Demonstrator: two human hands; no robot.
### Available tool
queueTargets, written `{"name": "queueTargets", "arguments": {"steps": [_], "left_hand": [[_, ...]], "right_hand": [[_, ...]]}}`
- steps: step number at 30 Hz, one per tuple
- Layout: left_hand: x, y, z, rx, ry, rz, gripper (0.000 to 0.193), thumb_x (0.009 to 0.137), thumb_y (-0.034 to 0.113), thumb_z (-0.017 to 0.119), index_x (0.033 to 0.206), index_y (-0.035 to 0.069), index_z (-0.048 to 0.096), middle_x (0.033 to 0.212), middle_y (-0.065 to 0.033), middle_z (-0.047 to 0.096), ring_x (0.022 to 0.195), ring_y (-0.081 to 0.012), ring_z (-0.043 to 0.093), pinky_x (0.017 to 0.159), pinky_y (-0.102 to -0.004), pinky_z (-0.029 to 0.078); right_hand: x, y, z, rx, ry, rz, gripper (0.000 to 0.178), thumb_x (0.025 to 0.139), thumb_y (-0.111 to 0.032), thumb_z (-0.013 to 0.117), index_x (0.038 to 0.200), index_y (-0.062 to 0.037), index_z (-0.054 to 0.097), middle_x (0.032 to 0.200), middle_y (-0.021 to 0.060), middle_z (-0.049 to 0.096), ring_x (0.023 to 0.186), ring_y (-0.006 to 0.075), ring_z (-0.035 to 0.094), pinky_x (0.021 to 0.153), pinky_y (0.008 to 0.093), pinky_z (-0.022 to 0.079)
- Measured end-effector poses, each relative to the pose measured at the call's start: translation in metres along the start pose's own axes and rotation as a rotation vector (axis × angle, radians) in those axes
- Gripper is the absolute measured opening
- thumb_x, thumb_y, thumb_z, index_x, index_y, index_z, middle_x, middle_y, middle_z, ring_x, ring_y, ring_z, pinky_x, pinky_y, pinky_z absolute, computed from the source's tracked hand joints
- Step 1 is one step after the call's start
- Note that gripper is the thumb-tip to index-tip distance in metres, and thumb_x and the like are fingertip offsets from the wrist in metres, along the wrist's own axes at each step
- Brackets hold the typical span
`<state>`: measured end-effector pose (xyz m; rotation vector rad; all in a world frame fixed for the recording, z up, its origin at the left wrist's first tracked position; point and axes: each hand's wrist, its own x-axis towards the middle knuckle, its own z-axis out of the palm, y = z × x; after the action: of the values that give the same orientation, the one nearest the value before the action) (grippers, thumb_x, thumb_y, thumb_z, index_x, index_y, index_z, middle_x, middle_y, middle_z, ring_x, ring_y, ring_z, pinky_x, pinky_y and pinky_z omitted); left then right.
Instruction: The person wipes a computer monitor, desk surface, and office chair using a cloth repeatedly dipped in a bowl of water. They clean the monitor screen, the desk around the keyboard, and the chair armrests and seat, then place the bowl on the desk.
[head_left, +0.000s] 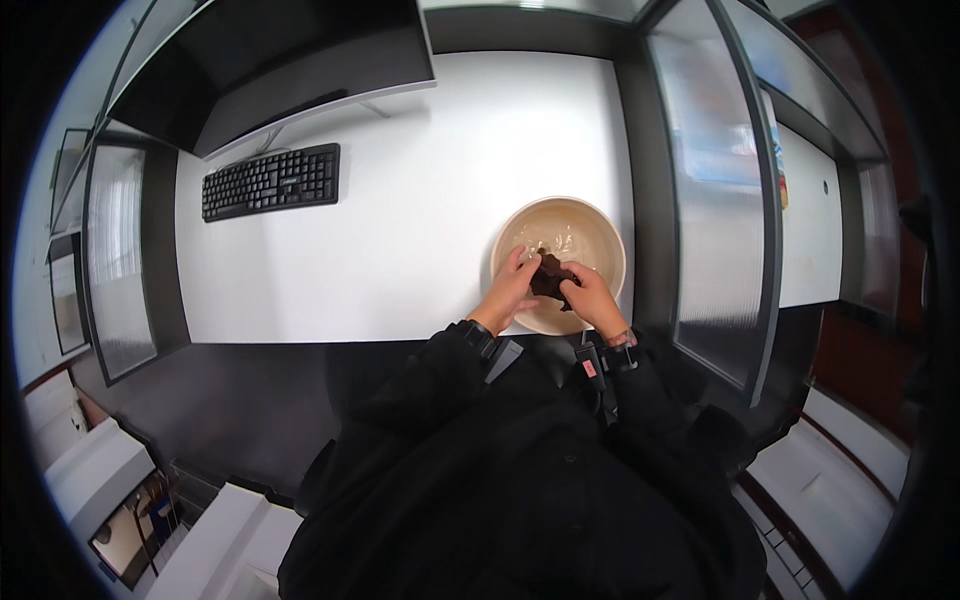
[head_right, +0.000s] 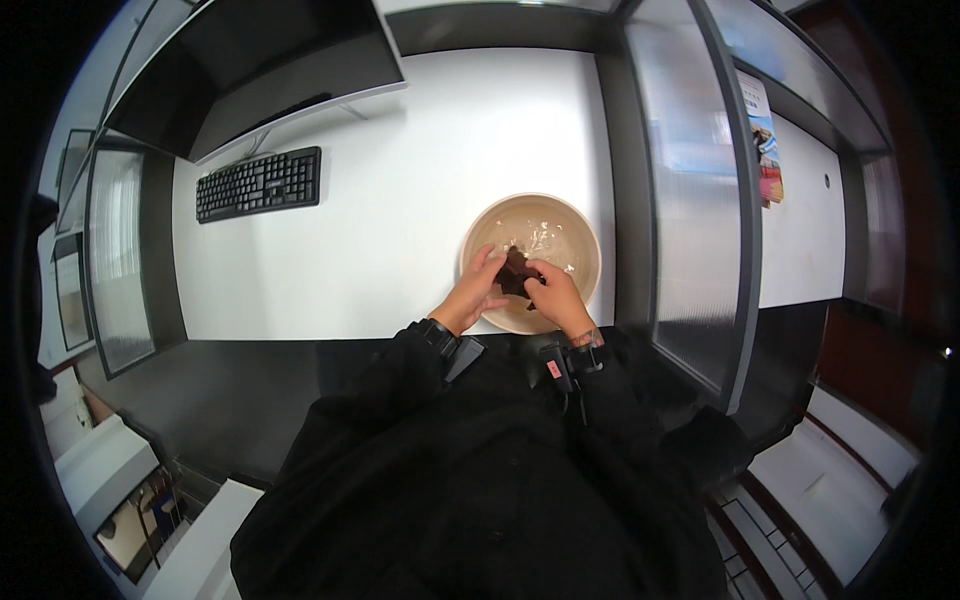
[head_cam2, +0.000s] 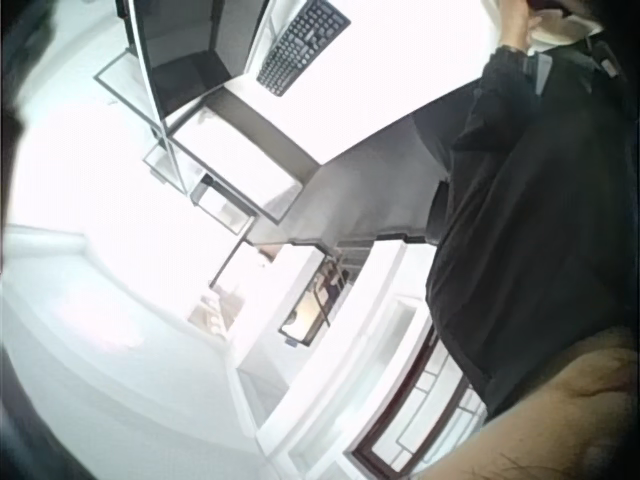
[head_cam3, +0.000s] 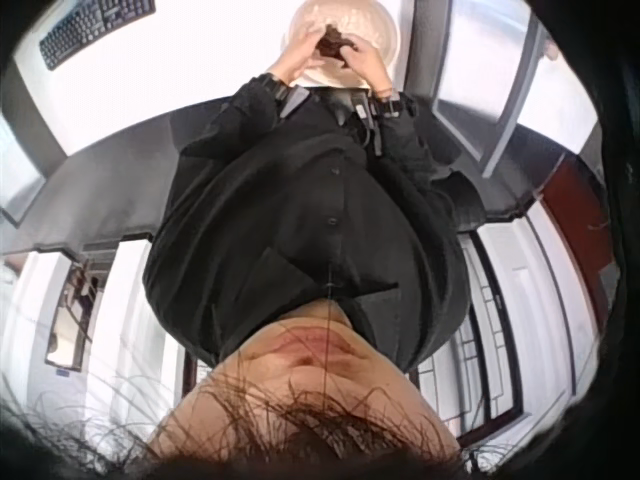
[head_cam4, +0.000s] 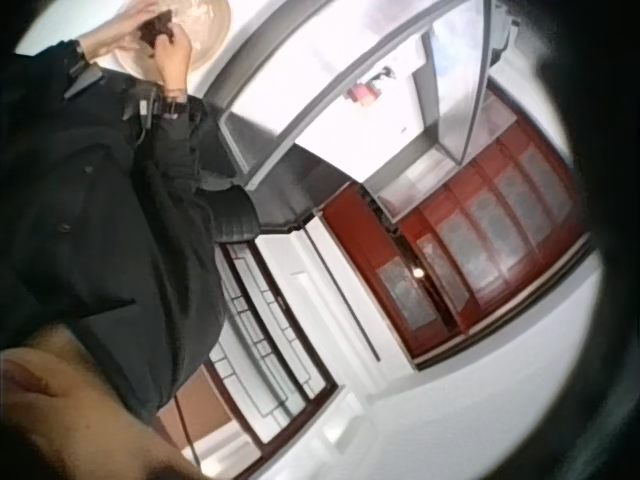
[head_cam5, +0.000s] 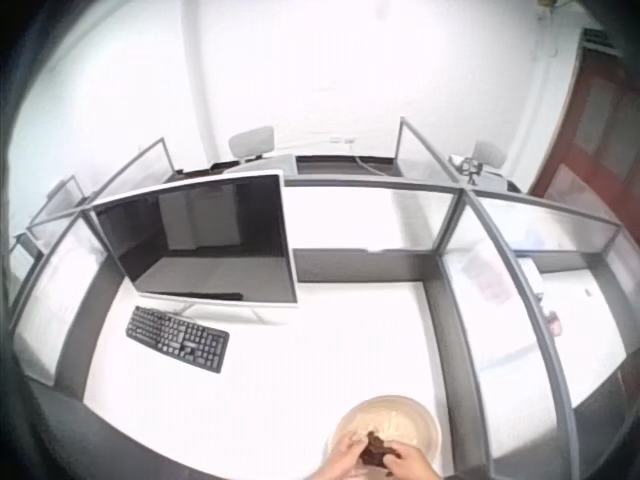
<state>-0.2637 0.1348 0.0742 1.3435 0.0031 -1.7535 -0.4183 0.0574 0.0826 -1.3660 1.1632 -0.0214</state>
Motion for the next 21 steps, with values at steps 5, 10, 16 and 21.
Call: {"name": "queueTargets", "arguments": {"steps": [5,10,16,21], "left_hand": [[-0.002,0.007,0.019,-0.094,-0.217,0.006,0.054,0.095,0.038,0.045,0.140,0.015,0.025,0.126,-0.0062,0.044,0.115,-0.0198,0.048,0.091,-0.0393,0.046],[0.003,0.009,0.031,-0.158,-0.270,0.048,0.029,0.098,0.036,0.040,0.111,0.014,0.053,0.096,0.0003,0.056,0.081,-0.0089,0.051,0.067,-0.0255,0.046],[-0.001,0.008,0.038,-0.039,-0.198,0.034,0.034,0.099,0.036,0.036,0.115,0.010,0.051,0.100,-0.0018,0.056,0.085,-0.0111,0.053,0.069,-0.0265,0.047],[-0.003,0.003,0.052,-0.004,-0.213,0.211,0.036,0.099,0.032,0.034,0.117,0.004,0.048,0.108,-0.0062,0.055,0.098,-0.0151,0.054,0.083,-0.0289,0.045]], "right_hand": [[-0.023,-0.015,-0.010,0.055,-0.013,-0.384,0.025,0.079,0.003,0.047,0.102,0.0038,0.057,0.104,0.0102,0.057,0.095,0.0214,0.057,0.086,0.0285,0.044],[-0.028,-0.017,-0.009,0.160,0.283,-0.443,0.033,0.090,-0.003,0.044,0.123,-0.0006,0.045,0.112,0.0113,0.055,0.108,0.0176,0.052,0.093,0.0279,0.041],[-0.028,-0.025,-0.003,0.259,0.233,-0.160,0.045,0.094,-0.020,0.051,0.133,-0.0028,0.038,0.123,0.0100,0.050,0.113,0.0169,0.049,0.095,0.0284,0.040],[-0.039,-0.036,0.007,0.427,0.177,-0.172,0.040,0.093,-0.030,0.053,0.119,0.0004,0.052,0.113,0.0081,0.055,0.104,0.0143,0.052,0.090,0.0275,0.041]]}}
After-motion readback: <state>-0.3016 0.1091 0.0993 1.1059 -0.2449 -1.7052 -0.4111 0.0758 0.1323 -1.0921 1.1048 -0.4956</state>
